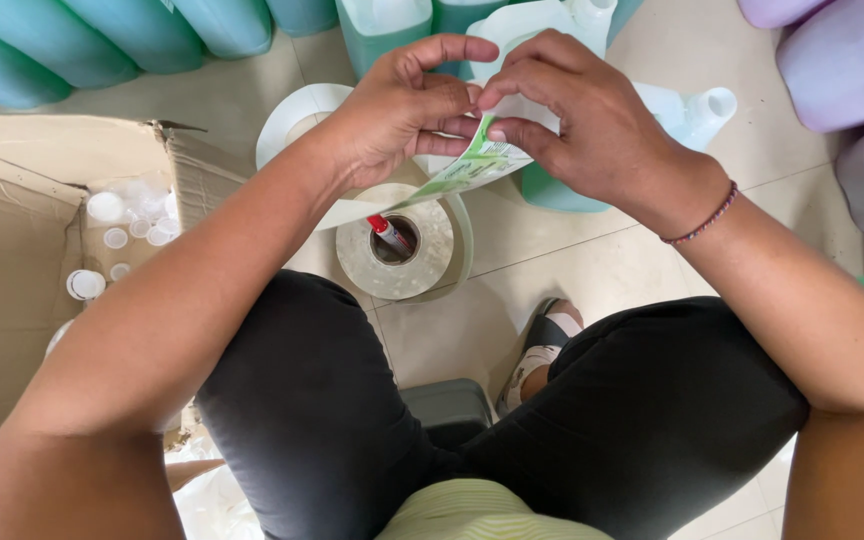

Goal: The person removes caps from plastic jugs, writes on them with a marker, and applies labels peeled from a roll. They handle the jugs, caps, and labels by hand, placing the finished containers aside on the floor.

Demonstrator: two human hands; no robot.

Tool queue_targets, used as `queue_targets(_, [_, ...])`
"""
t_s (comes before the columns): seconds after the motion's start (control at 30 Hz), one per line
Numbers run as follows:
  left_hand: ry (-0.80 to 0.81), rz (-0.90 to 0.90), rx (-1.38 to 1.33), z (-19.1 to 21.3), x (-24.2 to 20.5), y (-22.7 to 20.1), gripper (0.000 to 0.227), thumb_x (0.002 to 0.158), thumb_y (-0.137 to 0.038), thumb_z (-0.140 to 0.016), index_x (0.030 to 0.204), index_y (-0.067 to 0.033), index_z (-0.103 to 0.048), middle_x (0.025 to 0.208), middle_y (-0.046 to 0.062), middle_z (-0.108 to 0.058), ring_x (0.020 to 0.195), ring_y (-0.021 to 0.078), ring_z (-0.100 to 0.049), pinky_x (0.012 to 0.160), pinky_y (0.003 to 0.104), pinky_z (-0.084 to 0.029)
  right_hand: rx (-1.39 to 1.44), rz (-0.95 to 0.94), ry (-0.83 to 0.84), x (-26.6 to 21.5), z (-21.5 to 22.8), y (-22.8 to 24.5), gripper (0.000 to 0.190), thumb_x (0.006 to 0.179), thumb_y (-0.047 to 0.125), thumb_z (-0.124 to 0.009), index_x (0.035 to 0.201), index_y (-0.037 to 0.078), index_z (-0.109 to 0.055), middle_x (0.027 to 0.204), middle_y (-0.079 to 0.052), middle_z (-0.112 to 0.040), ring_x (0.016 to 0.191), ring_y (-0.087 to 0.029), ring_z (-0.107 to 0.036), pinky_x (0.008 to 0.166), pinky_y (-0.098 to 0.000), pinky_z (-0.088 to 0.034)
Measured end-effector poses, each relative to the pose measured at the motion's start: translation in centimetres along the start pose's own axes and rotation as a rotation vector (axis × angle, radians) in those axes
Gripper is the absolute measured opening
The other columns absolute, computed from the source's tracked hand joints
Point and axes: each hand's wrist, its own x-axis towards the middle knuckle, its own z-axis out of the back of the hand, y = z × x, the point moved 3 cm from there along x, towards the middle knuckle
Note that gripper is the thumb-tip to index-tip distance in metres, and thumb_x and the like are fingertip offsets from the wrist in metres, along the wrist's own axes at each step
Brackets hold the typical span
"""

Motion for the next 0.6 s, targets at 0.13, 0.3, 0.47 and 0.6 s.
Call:
queue_targets(0.13, [-0.002, -0.032, -0.043, 0.33, -0.13, -0.11, 0.043, 0.097, -0.011, -0.070, 0.139, -0.0117, -0.058, 0.104, 0.002, -0.068, 0.094, 0.0122, -0.071, 0.088, 0.030, -0.062, -0.021, -0.059, 0.008, 0.17, 0.06, 0.11, 0.025, 0.100, 0.007, -0.082, 0.121, 0.008, -0.070, 0.125, -0.008, -0.061, 0.107, -0.024, -0.064, 0.089, -0.0348, -0.054])
queue_targets(0.3, [0.011, -0.059, -0.064, 0.45, -0.24, -0.01, 0.042, 0.098, -0.010, -0.069, 0.138, -0.0105, -0.058, 0.105, 0.001, -0.067, 0.095, 0.0114, -0.070, 0.088, 0.028, -0.062, -0.016, -0.055, 0.007, 0.41, 0.04, 0.32, 0.020, 0.101, 0.006, -0.082, 0.117, 0.006, -0.069, 0.125, -0.007, -0.060, 0.109, -0.024, -0.065, 0.090, -0.0342, -0.054])
queue_targets(0.47, [0.045, -0.103, -0.106, 0.51, 0.08, 0.32, 0.047, 0.097, -0.004, -0.071, 0.141, -0.0068, -0.055, 0.101, 0.002, -0.064, 0.097, 0.0116, -0.069, 0.093, 0.029, -0.062, 0.012, -0.081, 0.010, 0.37, 0.08, 0.57, 0.019, 0.102, 0.005, -0.082, 0.116, 0.006, -0.069, 0.124, -0.007, -0.060, 0.108, -0.023, -0.065, 0.087, -0.0335, -0.054])
queue_targets(0.6, [0.033, -0.082, -0.118, 0.43, 0.21, 0.48, 0.048, 0.096, -0.002, -0.070, 0.141, -0.0058, -0.054, 0.101, 0.002, -0.065, 0.097, 0.0111, -0.069, 0.093, 0.029, -0.062, 0.000, -0.042, 0.001, 0.39, 0.15, 0.60, 0.017, 0.102, 0.003, -0.082, 0.114, 0.006, -0.070, 0.118, -0.007, -0.060, 0.108, -0.023, -0.065, 0.089, -0.0338, -0.055])
